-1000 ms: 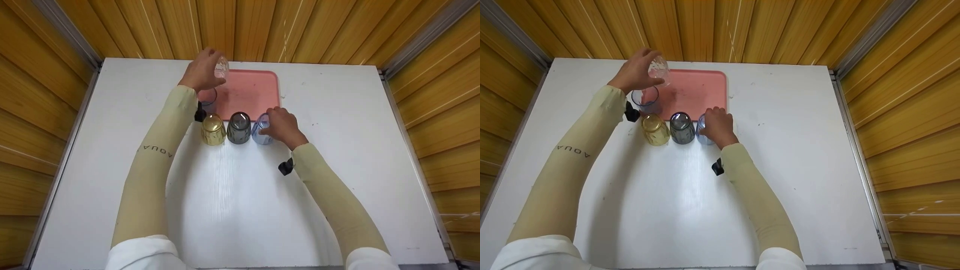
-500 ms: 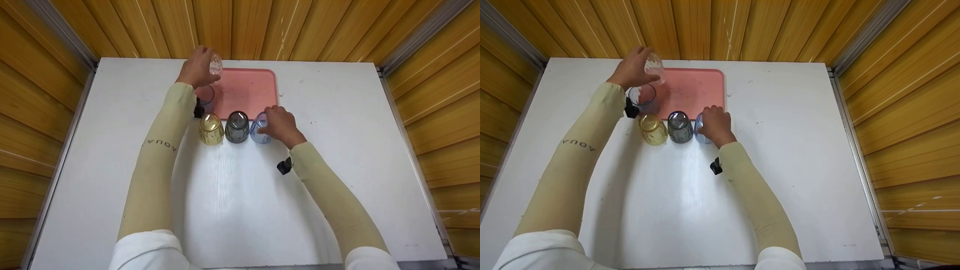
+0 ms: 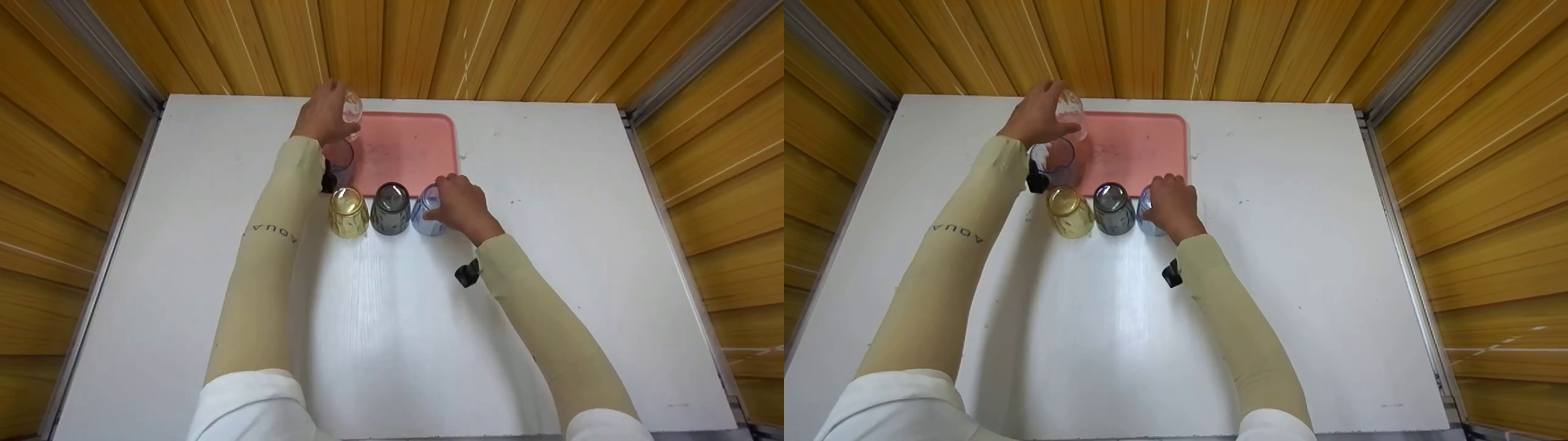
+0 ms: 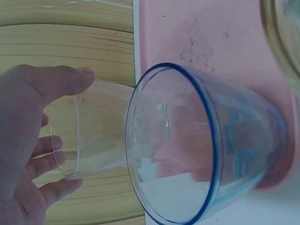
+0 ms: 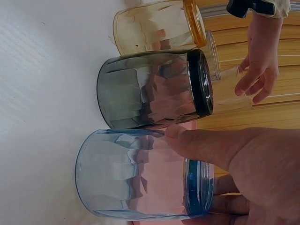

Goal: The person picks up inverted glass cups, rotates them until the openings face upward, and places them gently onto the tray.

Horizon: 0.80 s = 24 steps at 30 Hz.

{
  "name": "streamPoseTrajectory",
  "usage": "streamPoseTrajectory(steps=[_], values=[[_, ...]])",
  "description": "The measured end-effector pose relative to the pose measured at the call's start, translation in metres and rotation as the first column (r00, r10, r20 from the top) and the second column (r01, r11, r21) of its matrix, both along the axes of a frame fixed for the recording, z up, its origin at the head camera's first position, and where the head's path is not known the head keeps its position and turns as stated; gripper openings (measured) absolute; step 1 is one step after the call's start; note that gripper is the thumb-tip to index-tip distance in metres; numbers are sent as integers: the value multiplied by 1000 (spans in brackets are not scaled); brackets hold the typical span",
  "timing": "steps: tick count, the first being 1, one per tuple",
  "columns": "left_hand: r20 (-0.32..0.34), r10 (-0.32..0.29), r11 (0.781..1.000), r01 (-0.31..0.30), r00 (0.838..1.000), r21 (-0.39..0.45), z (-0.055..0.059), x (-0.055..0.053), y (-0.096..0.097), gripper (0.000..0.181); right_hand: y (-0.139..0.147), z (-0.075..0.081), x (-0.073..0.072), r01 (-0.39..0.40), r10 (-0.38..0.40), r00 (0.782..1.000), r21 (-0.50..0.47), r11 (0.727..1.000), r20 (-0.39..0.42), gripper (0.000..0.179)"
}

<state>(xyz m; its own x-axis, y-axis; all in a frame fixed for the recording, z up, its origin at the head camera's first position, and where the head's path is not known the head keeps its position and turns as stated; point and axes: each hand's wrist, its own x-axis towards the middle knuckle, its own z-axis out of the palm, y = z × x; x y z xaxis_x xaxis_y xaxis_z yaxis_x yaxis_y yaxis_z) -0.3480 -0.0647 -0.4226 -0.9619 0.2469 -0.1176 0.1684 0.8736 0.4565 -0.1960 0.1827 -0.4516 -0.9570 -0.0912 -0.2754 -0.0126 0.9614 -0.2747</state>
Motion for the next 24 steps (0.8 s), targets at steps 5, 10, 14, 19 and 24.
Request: streamPoseTrajectory(steps=[5, 10, 14, 19, 24], values=[[4, 10, 1000, -10, 1000, 0, -3, 0, 2, 87, 1, 1, 1, 6, -6, 1000, 1, 1000, -6, 67], [8, 28, 999, -28, 1000, -15, -5, -1, 1, 85, -1, 1, 1, -1, 1, 1000, 3, 1000, 0, 68], [11, 33, 999, -32, 999, -21, -8, 0, -1, 84, -4, 1, 3, -9, 9, 1000, -2, 1000, 11, 69], [33, 38, 999, -37, 999, -16, -12, -1, 4, 84, 0, 2, 6, -21, 21, 1000, 6, 1000, 8, 67], [37, 24, 999, -23, 999, -30, -17, -3, 15, 83, 9, 2, 9, -31, 32, 1000, 40, 999, -1, 64]])
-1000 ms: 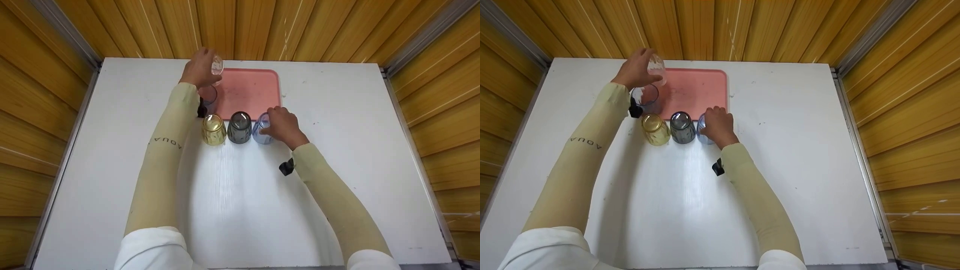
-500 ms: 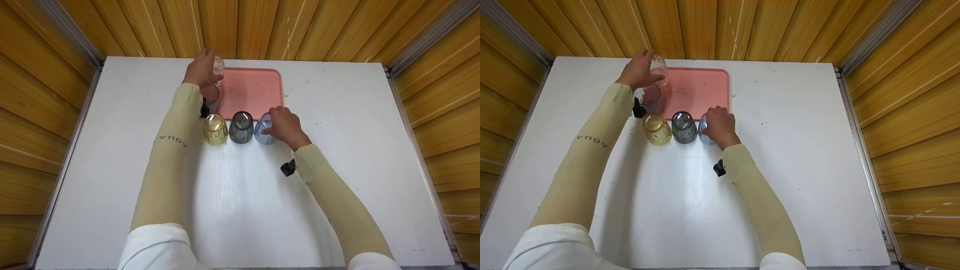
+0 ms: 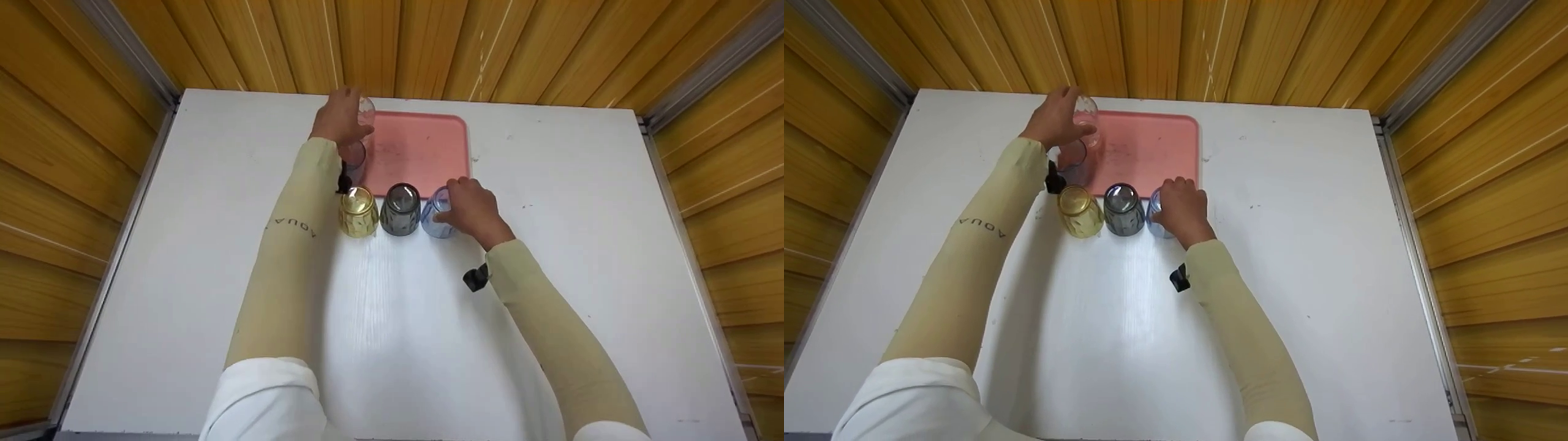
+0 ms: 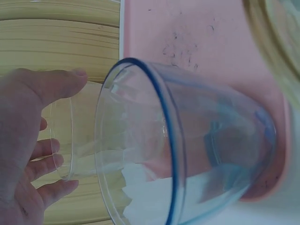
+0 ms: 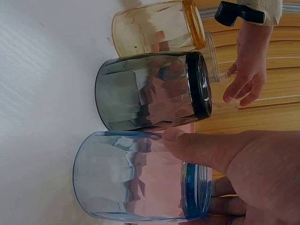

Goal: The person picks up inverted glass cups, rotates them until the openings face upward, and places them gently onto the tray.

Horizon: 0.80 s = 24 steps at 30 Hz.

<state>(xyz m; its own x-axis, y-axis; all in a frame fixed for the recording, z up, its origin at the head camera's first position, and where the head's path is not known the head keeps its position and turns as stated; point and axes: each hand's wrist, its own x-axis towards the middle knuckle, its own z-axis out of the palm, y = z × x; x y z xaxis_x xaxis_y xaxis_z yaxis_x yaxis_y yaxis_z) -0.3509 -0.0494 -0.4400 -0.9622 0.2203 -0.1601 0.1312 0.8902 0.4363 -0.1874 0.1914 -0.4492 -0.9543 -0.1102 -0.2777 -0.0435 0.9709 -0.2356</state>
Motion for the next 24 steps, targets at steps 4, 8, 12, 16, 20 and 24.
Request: streamPoseTrajectory(steps=[4, 8, 12, 16, 20, 24], values=[[15, 14, 1000, -14, 1000, -6, -5, -3, 3, 85, 2, -1, 1, 12, -12, 1000, -14, 1000, 6, 65], [27, 24, 1000, -23, 999, -9, -8, -3, 1, 83, 1, -2, 1, 27, -26, 1000, -29, 999, 17, 65], [33, 24, 1000, -24, 999, -4, -11, -4, -1, 83, 0, -2, 2, 36, -35, 999, -36, 999, 22, 66], [49, 21, 1000, -21, 999, -5, -13, -5, -1, 85, -1, -1, 3, 41, -40, 999, -36, 999, 28, 67], [50, 8, 1000, -7, 999, -7, -13, -6, 1, 85, 0, 0, 5, 44, -43, 999, -34, 998, 28, 68], [26, -13, 1000, 13, 1000, -12, -16, -6, 1, 82, 0, 0, 6, 39, -38, 999, -29, 999, 19, 68]])
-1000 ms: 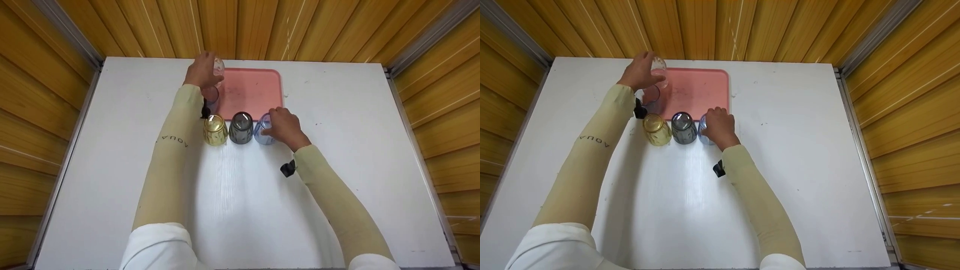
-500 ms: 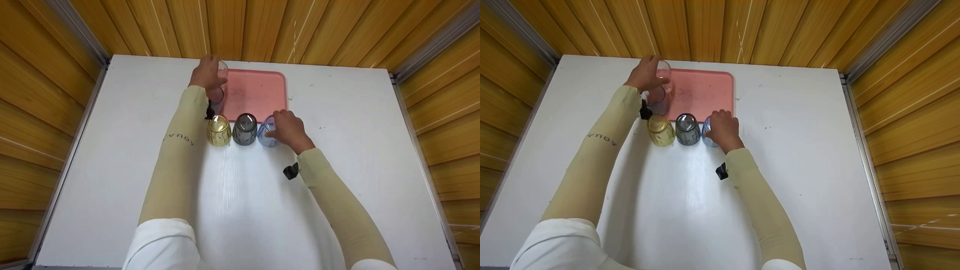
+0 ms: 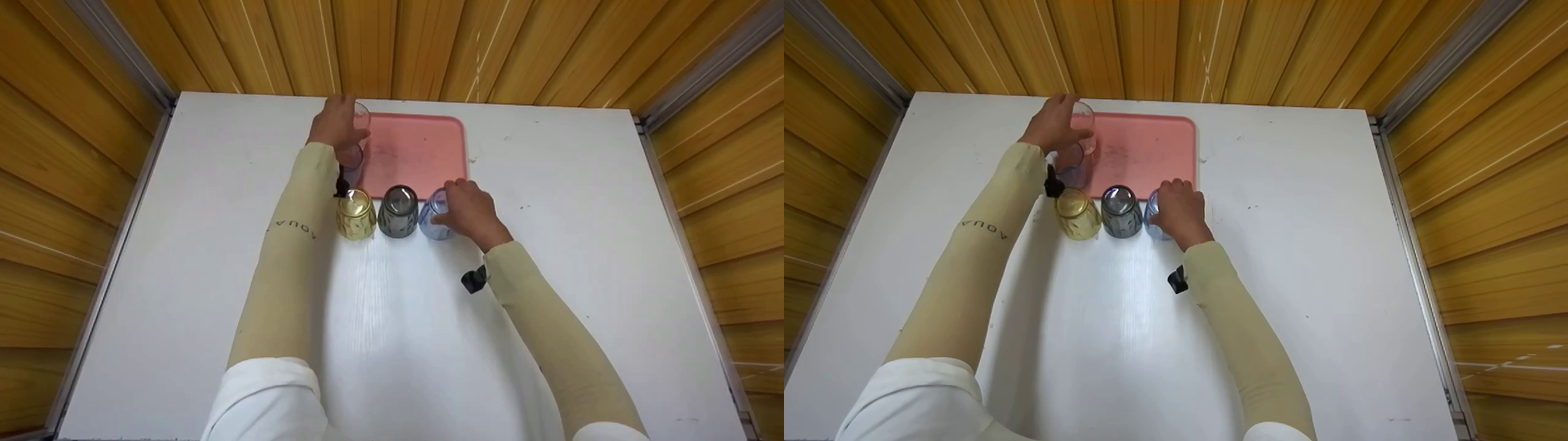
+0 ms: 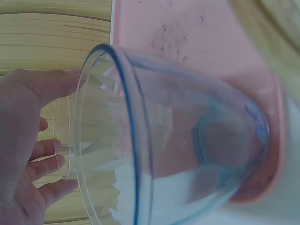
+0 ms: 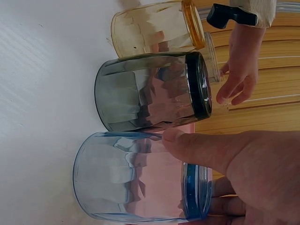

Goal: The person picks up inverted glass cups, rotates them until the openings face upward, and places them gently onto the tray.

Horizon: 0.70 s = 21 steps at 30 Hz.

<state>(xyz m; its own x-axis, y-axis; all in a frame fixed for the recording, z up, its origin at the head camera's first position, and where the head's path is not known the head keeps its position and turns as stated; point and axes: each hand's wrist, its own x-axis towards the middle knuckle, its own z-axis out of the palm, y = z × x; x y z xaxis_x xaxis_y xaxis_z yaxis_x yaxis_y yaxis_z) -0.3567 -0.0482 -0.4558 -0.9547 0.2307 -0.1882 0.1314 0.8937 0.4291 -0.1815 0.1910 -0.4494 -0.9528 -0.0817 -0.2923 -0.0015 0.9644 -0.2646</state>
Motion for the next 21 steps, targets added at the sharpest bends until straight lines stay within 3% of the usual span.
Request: streamPoseTrajectory(steps=[9, 21], values=[[-8, 11, 1000, -11, 1000, -22, -3, 1, -6, 80, -4, 1, 1, -46, 46, 999, 20, 999, -21, 65], [-3, -1, 999, 1, 1000, -46, 3, 4, -13, 80, -9, 1, -4, -52, 52, 999, 22, 998, -4, 65]])
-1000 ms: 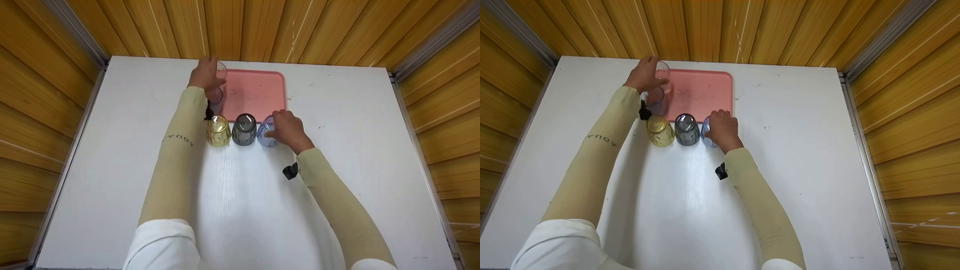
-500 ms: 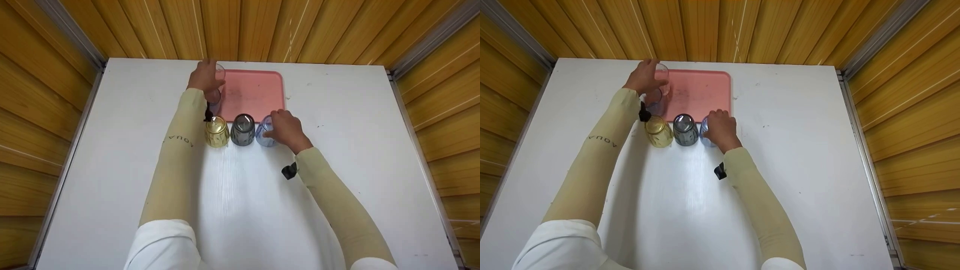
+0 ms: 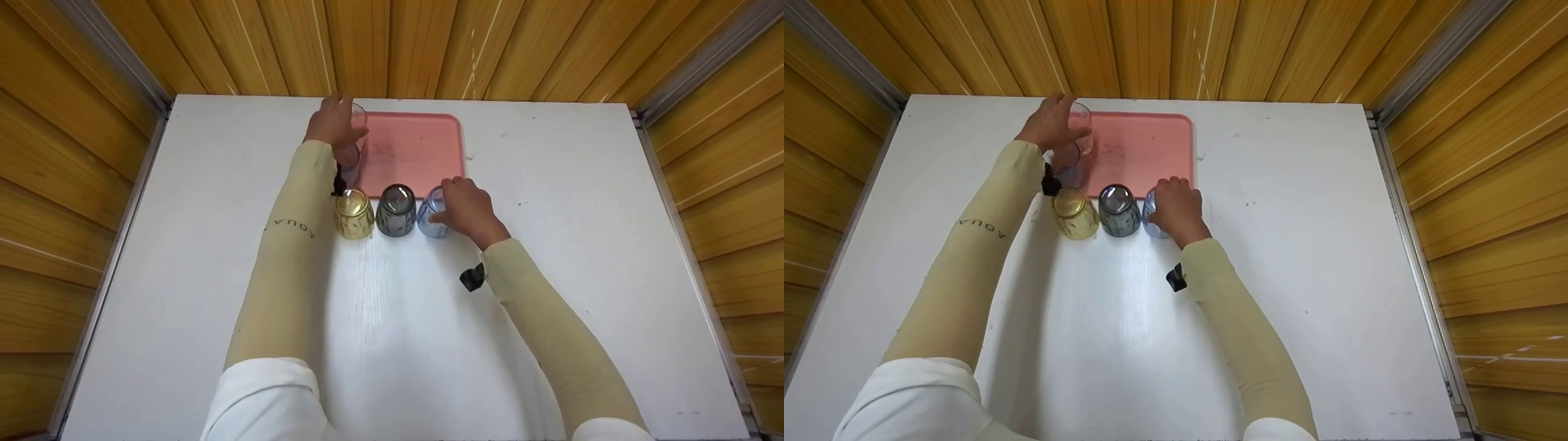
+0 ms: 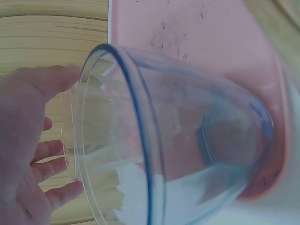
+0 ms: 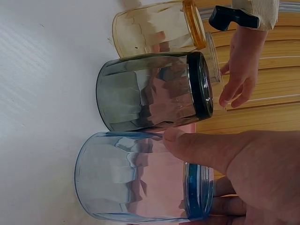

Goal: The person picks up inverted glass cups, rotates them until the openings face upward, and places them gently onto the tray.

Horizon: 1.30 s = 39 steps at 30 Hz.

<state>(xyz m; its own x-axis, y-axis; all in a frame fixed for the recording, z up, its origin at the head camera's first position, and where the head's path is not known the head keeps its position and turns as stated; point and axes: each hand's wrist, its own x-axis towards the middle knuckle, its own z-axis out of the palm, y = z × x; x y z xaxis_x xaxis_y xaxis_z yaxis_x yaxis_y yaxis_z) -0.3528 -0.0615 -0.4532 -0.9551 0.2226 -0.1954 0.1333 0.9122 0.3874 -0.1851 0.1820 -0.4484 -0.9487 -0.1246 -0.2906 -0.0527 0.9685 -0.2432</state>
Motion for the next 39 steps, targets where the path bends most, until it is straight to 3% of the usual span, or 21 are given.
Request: streamPoseTrajectory(steps=[8, 21, 39], values=[[10, -4, 1000, 4, 1000, -16, 2, -1, -4, 84, 1, -1, -3, 2, -2, 1000, 8, 1000, 5, 65], [15, -7, 1000, 7, 1000, -5, 12, 7, -13, 83, 2, -4, -8, 16, -16, 1000, 9, 1000, 6, 66], [-39, -95, 995, 94, 995, -20, 20, 22, -14, 82, 5, -5, -12, 17, -17, 1000, 5, 1000, 13, 65]])
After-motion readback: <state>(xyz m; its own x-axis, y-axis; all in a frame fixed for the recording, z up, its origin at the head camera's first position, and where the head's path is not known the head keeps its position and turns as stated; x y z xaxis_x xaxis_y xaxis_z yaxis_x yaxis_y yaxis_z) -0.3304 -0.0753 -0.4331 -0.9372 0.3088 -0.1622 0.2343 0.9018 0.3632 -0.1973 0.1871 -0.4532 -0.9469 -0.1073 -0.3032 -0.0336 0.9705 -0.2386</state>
